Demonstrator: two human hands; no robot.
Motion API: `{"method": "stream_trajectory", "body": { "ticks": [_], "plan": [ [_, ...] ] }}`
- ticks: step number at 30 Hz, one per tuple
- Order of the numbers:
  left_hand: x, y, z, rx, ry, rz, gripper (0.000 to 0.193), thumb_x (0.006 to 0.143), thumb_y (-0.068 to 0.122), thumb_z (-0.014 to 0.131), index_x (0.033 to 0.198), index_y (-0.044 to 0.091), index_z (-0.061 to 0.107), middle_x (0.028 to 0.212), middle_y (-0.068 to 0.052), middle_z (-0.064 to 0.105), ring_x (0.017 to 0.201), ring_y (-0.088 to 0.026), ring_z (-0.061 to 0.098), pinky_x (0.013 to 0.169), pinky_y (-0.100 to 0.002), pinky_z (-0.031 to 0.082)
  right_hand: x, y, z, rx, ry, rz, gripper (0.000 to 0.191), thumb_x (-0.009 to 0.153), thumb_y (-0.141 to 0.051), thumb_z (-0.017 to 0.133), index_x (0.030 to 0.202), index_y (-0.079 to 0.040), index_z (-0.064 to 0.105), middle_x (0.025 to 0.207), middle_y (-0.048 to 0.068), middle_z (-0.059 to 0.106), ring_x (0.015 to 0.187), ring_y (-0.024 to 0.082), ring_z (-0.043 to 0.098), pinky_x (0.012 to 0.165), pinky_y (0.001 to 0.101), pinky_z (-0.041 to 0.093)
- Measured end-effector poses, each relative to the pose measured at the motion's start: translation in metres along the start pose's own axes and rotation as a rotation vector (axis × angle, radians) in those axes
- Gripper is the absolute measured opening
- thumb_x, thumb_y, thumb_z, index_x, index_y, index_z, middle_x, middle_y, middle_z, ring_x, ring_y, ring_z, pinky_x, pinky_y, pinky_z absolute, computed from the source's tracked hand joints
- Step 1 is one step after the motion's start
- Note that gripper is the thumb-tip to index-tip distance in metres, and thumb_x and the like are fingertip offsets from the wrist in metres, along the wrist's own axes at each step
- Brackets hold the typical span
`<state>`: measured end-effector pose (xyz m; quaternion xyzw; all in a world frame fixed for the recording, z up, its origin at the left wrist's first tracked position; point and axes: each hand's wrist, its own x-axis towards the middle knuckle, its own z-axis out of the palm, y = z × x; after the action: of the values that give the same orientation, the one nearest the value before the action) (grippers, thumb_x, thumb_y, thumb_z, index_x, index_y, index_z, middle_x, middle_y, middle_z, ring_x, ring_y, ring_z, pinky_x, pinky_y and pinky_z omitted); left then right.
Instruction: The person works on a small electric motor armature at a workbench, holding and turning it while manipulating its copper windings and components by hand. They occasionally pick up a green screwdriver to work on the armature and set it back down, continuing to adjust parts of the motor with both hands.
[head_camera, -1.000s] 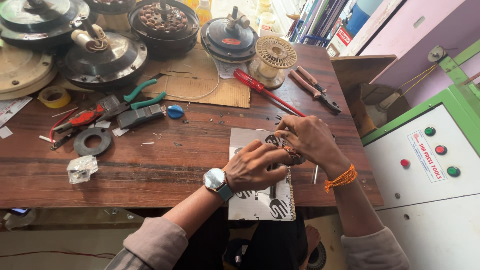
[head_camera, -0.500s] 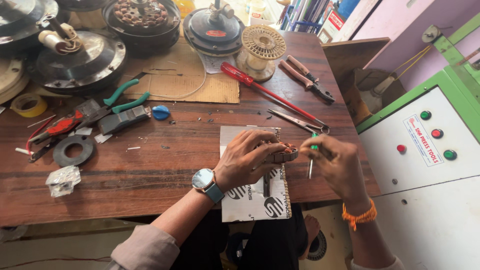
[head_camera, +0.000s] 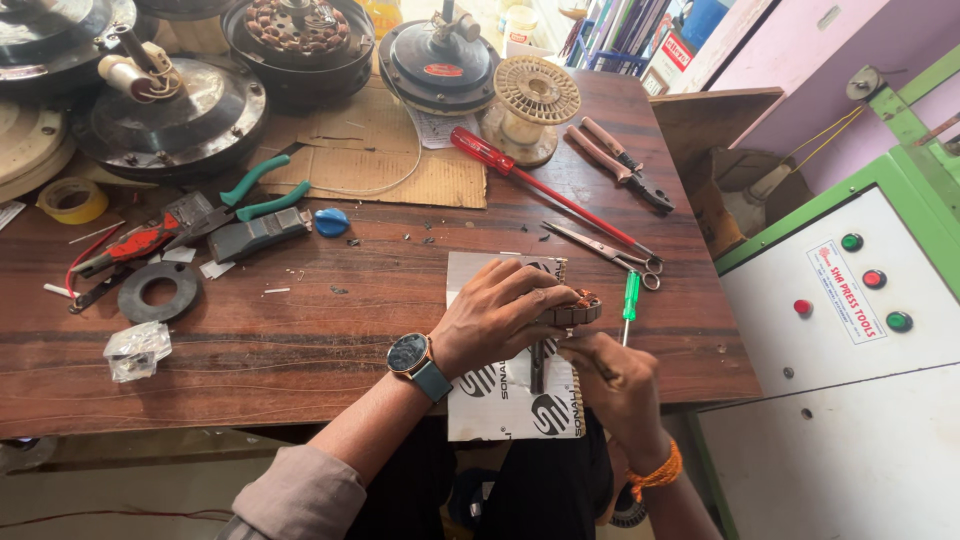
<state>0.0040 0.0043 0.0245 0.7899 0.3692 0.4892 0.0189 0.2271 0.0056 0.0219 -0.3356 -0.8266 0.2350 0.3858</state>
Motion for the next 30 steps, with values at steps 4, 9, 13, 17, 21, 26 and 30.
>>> {"method": "stream_trajectory", "body": {
  "ticks": [4, 9, 13, 17, 21, 26, 30],
  "plan": [
    [0.001, 0.002, -0.006, 0.013, -0.036, 0.006, 0.045, 0.090, 0.025, 0.075, 0.132, 0.017, 0.063, 0.119, -0.002, 0.065, 0.109, -0.022, 0.060, 0.095, -0.039, 0.051, -0.020, 0.009, 0.020, -0.007, 0.047, 0.196, 0.010, 0.089, -0.007, 0.074, 0.097, -0.002, 0.075, 0.065, 0.005, 0.073, 0.049, 0.011, 0.062, 0.043, 0.0256, 0.045],
    [0.009, 0.004, -0.009, 0.075, -0.112, 0.028, 0.041, 0.094, 0.023, 0.071, 0.133, 0.019, 0.062, 0.124, 0.000, 0.066, 0.110, -0.020, 0.061, 0.097, -0.040, 0.049, -0.030, 0.009, 0.041, 0.073, 0.028, -0.001, 0.010, 0.093, -0.012, 0.072, 0.097, -0.004, 0.074, 0.076, 0.004, 0.076, 0.063, 0.007, 0.073, 0.052, 0.0193, 0.055],
    [0.029, 0.000, -0.014, 0.125, -0.281, 0.083, 0.035, 0.090, 0.022, 0.069, 0.124, 0.029, 0.069, 0.118, 0.008, 0.069, 0.106, -0.018, 0.062, 0.094, -0.038, 0.049, -0.035, -0.003, 0.048, 0.084, 0.105, 0.068, 0.010, 0.092, -0.012, 0.072, 0.093, -0.003, 0.075, 0.079, 0.006, 0.077, 0.065, 0.010, 0.072, 0.056, 0.0246, 0.055],
    [0.046, -0.008, -0.029, 0.089, -0.390, 0.117, 0.027, 0.089, 0.029, 0.071, 0.116, 0.034, 0.072, 0.109, 0.012, 0.071, 0.103, -0.016, 0.063, 0.093, -0.036, 0.049, -0.032, -0.010, 0.053, 0.101, 0.087, 0.087, 0.010, 0.090, -0.012, 0.074, 0.090, -0.002, 0.075, 0.076, 0.006, 0.077, 0.060, 0.011, 0.071, 0.053, 0.0255, 0.053],
    [0.046, -0.018, -0.038, 0.090, -0.344, 0.116, 0.030, 0.084, 0.033, 0.072, 0.114, 0.036, 0.074, 0.108, 0.012, 0.073, 0.100, -0.016, 0.064, 0.092, -0.036, 0.048, -0.031, -0.013, 0.055, 0.106, 0.094, 0.098, 0.009, 0.090, -0.012, 0.074, 0.090, -0.002, 0.076, 0.075, 0.005, 0.077, 0.058, 0.009, 0.070, 0.050, 0.0236, 0.051],
    [0.021, -0.021, -0.034, 0.261, -0.280, 0.015, 0.048, 0.093, 0.028, 0.070, 0.138, 0.038, 0.060, 0.129, 0.010, 0.067, 0.111, -0.017, 0.061, 0.100, -0.036, 0.048, -0.031, -0.017, 0.060, 0.044, 0.113, 0.164, 0.011, 0.090, -0.013, 0.073, 0.094, -0.003, 0.077, 0.075, 0.006, 0.077, 0.055, 0.007, 0.067, 0.046, 0.0233, 0.048],
    [-0.010, -0.006, -0.030, 0.373, -0.113, 0.083, 0.064, 0.095, 0.023, 0.068, 0.148, 0.050, 0.044, 0.151, 0.002, 0.046, 0.133, -0.021, 0.050, 0.112, -0.038, 0.046, -0.029, -0.022, 0.060, 0.037, 0.100, 0.238, 0.012, 0.089, -0.013, 0.074, 0.095, -0.003, 0.079, 0.076, 0.007, 0.079, 0.051, 0.009, 0.064, 0.045, 0.0260, 0.045]
  ]
}}
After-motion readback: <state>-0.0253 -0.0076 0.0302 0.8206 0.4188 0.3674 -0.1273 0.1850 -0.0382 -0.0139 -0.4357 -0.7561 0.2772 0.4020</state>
